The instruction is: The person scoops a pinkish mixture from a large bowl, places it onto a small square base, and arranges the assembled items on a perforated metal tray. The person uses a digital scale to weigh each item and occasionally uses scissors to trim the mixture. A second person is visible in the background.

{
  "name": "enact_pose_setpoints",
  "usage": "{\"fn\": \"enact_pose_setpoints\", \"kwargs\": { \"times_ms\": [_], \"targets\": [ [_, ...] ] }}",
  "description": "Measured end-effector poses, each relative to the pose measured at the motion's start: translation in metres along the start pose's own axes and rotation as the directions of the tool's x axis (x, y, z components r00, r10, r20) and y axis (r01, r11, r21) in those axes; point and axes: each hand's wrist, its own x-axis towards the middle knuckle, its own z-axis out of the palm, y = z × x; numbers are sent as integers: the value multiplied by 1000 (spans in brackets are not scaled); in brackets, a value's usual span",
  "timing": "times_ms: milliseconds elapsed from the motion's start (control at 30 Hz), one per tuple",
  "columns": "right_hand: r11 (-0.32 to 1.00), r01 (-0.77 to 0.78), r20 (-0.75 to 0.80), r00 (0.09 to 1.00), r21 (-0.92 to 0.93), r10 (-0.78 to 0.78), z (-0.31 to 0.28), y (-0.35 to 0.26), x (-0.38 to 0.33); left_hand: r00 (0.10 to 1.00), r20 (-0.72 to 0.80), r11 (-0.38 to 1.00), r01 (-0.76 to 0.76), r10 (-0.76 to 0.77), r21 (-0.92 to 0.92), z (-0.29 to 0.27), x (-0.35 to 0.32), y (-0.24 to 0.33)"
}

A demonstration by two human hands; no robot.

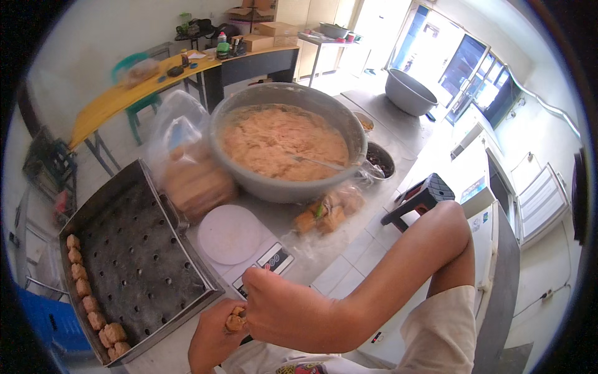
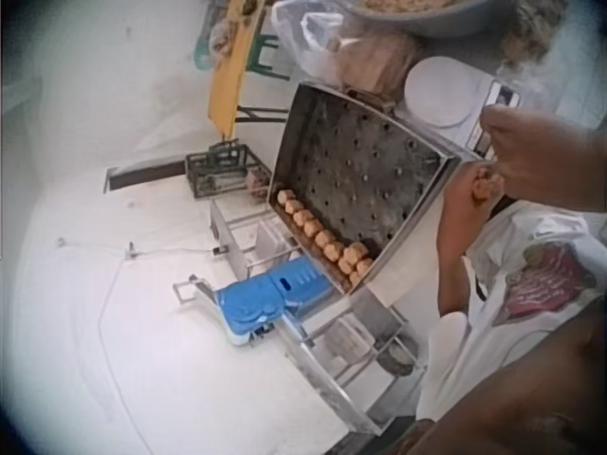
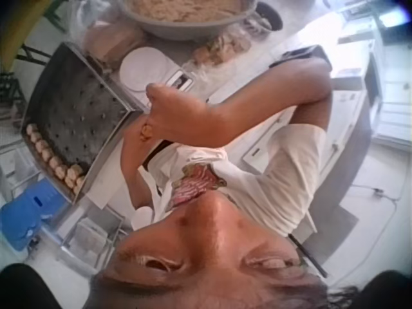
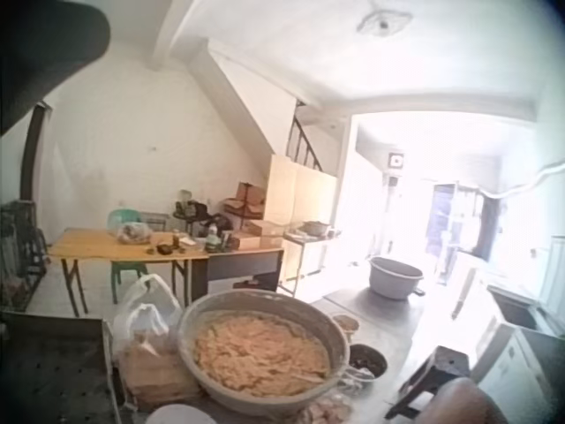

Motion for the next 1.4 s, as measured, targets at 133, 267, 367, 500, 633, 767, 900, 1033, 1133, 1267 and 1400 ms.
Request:
{"fn": "enact_pose_setpoints", "kwargs": {
  "times_ms": [133,267,367,500,633,767,900,1033,1133,1267,1400],
  "targets": [
    [987,144,-70,988,77,-138,-8,9,-1,998,-45,999,43,-42,22,6,-2,2],
    [980,182,-202,966,85,-161,-8,10,1,999,-37,998,22,-20,66,-5,-9,10],
    [984,165,-178,972,66,-151,1,7,-2,999,-4,998,-45,45,39,-7,-6,-5],
    [995,60,-42,998,80,-57,3,21,-23,997,27,984,-79,76,160,-6,-3,-7],
    [921,-204,5,977,333,215,4,34,-34,993,-115,999,-3,10,54,-11,-37,-15],
    [804,-225,92,973,550,210,58,7,-12,992,-88,978,76,-94,-197,-18,-46,-15],
    [517,-57,7,995,854,99,113,-25,37,978,-151,974,115,-146,-195,-20,-64,-21],
    [642,91,-69,996,761,-58,148,-48,81,973,-228,999,-52,46,-18,-41,-78,-23],
    [658,159,-84,986,736,-145,134,-47,104,937,-325,988,-90,126,124,-49,-76,-7],
    [552,275,-311,950,787,-30,97,-15,76,935,-315,946,-60,165,319,-60,-71,-6],
    [445,-253,-157,698,859,699,38,128,-22,899,-432,995,40,-78,-96,-64,-84,-8]
  ]
}}
